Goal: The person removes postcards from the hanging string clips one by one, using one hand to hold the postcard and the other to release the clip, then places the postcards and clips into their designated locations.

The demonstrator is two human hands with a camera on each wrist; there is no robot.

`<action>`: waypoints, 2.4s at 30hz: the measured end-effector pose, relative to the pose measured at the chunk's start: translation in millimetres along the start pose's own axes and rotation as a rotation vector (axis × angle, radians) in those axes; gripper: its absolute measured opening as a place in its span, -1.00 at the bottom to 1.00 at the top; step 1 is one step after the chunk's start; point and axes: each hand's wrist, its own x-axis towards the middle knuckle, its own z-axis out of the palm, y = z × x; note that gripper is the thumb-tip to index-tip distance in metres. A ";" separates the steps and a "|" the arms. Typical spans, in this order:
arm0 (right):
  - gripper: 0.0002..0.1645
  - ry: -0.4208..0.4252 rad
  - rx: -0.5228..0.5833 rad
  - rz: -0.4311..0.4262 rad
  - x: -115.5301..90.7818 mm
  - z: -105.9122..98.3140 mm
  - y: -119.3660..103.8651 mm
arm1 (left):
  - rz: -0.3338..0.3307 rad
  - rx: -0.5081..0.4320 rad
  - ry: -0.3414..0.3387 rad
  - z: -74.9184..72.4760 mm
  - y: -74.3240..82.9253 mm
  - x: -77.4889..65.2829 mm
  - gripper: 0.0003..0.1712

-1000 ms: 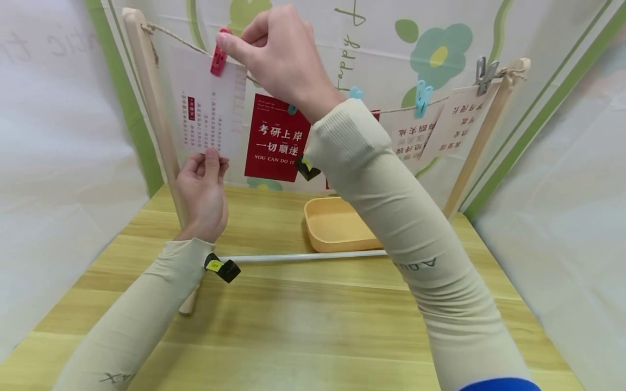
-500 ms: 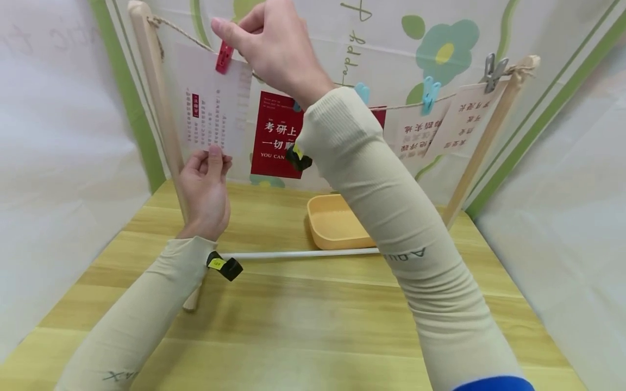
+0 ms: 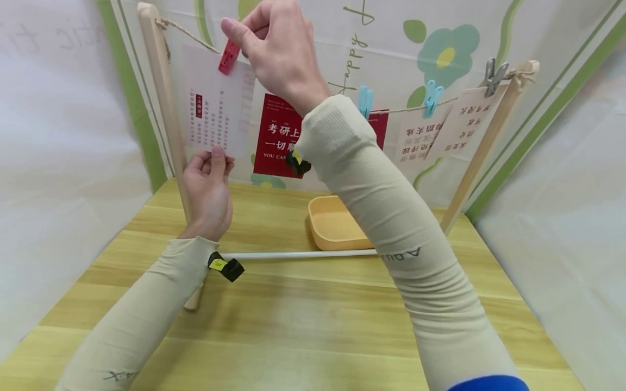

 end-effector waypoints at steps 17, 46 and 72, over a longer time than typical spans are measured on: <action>-0.72 0.179 0.124 -0.073 -2.5 1.9 12.0 | -0.069 0.060 0.007 -1.1 -1.2 0.8 -0.81; -0.64 0.190 0.211 -0.231 -16.6 -7.3 36.2 | -0.167 0.048 -0.015 -2.4 -6.7 -0.3 -0.79; -0.65 0.189 0.177 -0.288 -55.7 -20.4 78.2 | -0.159 0.108 0.066 -14.7 -18.2 6.7 -0.67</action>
